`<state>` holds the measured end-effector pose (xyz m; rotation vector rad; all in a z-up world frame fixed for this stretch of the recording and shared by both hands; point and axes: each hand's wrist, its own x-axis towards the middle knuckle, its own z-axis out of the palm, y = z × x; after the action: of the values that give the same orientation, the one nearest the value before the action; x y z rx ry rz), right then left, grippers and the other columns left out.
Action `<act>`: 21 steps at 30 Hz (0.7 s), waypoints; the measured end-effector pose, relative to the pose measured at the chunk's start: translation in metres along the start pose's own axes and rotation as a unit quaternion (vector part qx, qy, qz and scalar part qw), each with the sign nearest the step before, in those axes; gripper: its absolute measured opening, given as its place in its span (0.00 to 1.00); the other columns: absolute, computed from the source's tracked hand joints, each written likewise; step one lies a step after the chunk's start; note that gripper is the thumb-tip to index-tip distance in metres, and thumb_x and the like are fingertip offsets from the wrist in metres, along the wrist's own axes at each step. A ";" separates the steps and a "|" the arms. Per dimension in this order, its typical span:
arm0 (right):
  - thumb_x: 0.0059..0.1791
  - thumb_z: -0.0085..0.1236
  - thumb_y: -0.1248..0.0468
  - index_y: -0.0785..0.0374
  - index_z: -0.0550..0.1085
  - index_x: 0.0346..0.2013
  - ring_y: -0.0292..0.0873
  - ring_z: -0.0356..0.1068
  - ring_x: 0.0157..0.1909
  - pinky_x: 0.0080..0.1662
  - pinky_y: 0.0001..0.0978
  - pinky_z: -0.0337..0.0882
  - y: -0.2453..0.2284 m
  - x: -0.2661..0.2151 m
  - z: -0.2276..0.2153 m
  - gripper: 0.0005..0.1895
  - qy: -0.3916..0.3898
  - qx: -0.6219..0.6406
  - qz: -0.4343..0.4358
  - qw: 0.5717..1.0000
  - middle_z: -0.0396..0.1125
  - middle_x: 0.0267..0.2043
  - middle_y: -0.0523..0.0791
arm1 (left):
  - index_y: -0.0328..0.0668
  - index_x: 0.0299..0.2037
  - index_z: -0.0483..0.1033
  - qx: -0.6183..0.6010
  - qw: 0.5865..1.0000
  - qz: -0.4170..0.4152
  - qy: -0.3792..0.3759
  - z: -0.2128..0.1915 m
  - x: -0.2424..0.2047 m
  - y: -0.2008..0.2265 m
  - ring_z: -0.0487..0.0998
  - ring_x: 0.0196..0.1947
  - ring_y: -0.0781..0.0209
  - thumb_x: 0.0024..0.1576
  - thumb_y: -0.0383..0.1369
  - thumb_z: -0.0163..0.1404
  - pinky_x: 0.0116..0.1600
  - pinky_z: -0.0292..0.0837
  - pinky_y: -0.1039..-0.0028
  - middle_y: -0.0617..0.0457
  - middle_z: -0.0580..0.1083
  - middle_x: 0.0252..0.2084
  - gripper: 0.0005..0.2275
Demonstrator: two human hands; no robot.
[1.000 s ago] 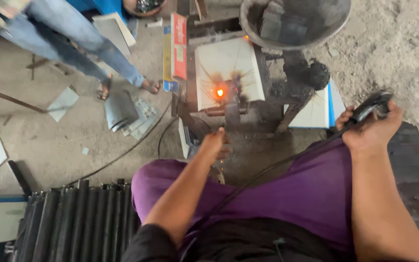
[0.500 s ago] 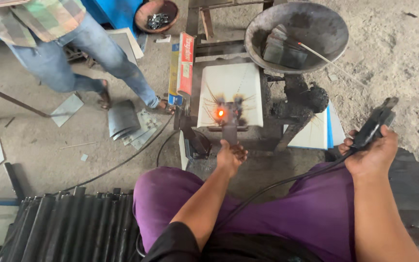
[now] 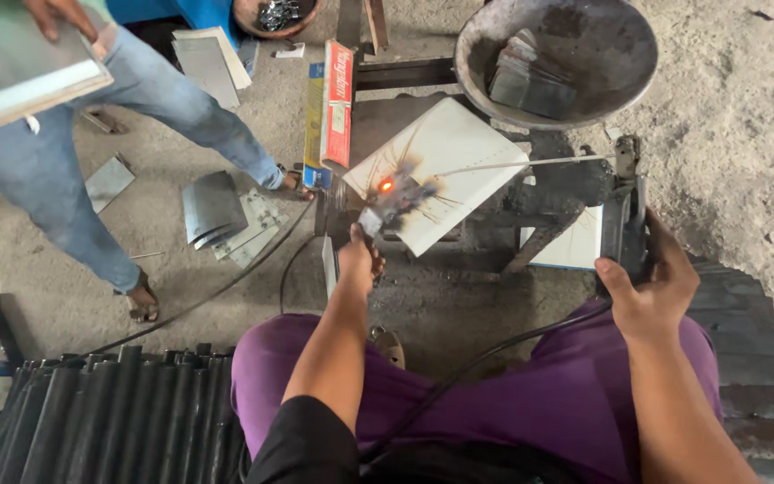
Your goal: The person welds a small metal piece onto a larger metal sheet using a welding torch, producing bright sparks. They then pick up the welded assembly and place it into a metal bowl.
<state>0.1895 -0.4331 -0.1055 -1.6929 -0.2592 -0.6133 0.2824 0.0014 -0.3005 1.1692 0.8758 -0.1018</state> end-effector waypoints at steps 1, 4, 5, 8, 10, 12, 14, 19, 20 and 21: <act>0.52 0.69 0.56 0.81 0.65 0.67 0.37 0.69 0.58 0.61 0.25 0.68 -0.002 0.001 0.001 0.39 -0.002 0.014 0.007 1.000 0.69 0.57 0.50 | 0.41 0.29 0.69 0.017 1.000 0.002 0.005 0.000 0.003 0.007 0.69 0.15 0.57 0.64 0.57 0.39 0.20 0.62 0.68 0.53 0.66 0.18 0.26; 0.54 0.70 0.57 0.80 0.66 0.66 0.37 0.71 0.55 0.57 0.24 0.71 -0.003 0.011 0.003 0.37 -0.004 0.008 -0.018 1.000 0.68 0.56 0.50 | 0.41 0.30 0.70 0.024 1.000 -0.007 0.003 -0.002 0.004 0.011 0.70 0.15 0.57 0.64 0.56 0.40 0.20 0.62 0.69 0.53 0.66 0.18 0.25; 0.52 0.70 0.57 0.80 0.67 0.66 0.37 0.71 0.50 0.51 0.23 0.70 -0.005 0.015 0.004 0.37 -0.004 -0.012 0.000 1.000 0.69 0.53 0.49 | 0.42 0.31 0.71 0.019 1.000 -0.012 0.000 -0.004 0.002 0.010 0.70 0.15 0.57 0.64 0.56 0.41 0.20 0.63 0.70 0.54 0.66 0.18 0.25; 0.48 0.70 0.56 0.79 0.69 0.66 0.36 0.70 0.36 0.35 0.21 0.67 -0.010 0.034 0.007 0.39 0.002 -0.024 0.065 0.998 0.69 0.43 0.49 | 0.38 0.32 0.71 0.012 1.000 0.006 -0.017 -0.005 -0.005 0.013 0.72 0.16 0.59 0.65 0.56 0.43 0.21 0.67 0.71 0.53 0.67 0.20 0.25; 0.45 0.71 0.54 0.78 0.68 0.63 0.36 0.66 0.29 0.31 0.21 0.63 -0.008 0.051 0.016 0.41 0.007 0.033 0.118 0.992 0.70 0.36 0.48 | 0.40 0.31 0.71 0.030 0.999 0.009 0.015 -0.004 -0.014 0.018 0.72 0.17 0.59 0.64 0.53 0.45 0.21 0.66 0.70 0.53 0.69 0.21 0.23; 0.50 0.73 0.53 0.81 0.69 0.63 0.36 0.72 0.39 0.40 0.20 0.70 -0.001 0.075 0.023 0.39 -0.015 -0.031 0.066 0.997 0.72 0.43 0.49 | 0.40 0.32 0.72 0.069 0.996 0.032 0.044 -0.004 -0.025 0.024 0.72 0.17 0.60 0.63 0.49 0.47 0.22 0.65 0.69 0.54 0.71 0.22 0.19; 0.51 0.75 0.52 0.83 0.69 0.62 0.37 0.75 0.46 0.47 0.22 0.74 0.005 0.094 0.031 0.40 -0.031 -0.042 0.050 0.997 0.74 0.48 0.50 | 0.39 0.35 0.73 0.132 0.986 0.072 0.070 -0.008 -0.038 0.029 0.71 0.17 0.61 0.63 0.43 0.50 0.23 0.64 0.68 0.55 0.72 0.24 0.15; 0.46 0.74 0.47 0.82 0.70 0.60 0.34 0.72 0.47 0.50 0.23 0.72 0.015 0.108 0.049 0.44 -0.035 0.006 0.058 0.998 0.72 0.49 0.48 | 0.30 0.46 0.79 0.255 0.945 0.202 -0.024 -0.036 -0.069 0.028 0.74 0.24 0.65 0.61 0.34 0.54 0.30 0.70 0.74 0.54 0.74 0.30 0.12; 0.47 0.74 0.47 0.83 0.71 0.60 0.34 0.72 0.46 0.49 0.23 0.72 0.020 0.105 0.049 0.43 -0.039 0.009 0.046 0.998 0.72 0.48 0.48 | 0.29 0.49 0.80 0.251 0.944 0.208 -0.056 -0.040 -0.072 0.025 0.73 0.26 0.66 0.62 0.33 0.54 0.31 0.69 0.75 0.54 0.74 0.32 0.13; 0.49 0.74 0.48 0.83 0.71 0.61 0.34 0.71 0.45 0.47 0.23 0.71 0.026 0.103 0.048 0.43 -0.043 0.013 0.035 0.998 0.72 0.48 0.48 | 0.33 0.51 0.77 0.234 0.952 0.186 -0.065 -0.041 -0.073 0.023 0.75 0.26 0.66 0.60 0.32 0.53 0.31 0.70 0.74 0.57 0.75 0.36 0.12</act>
<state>0.3000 -0.4092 -0.0775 -1.6993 -0.2671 -0.4836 0.2227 0.0192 -0.2403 1.7350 0.5114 -0.0789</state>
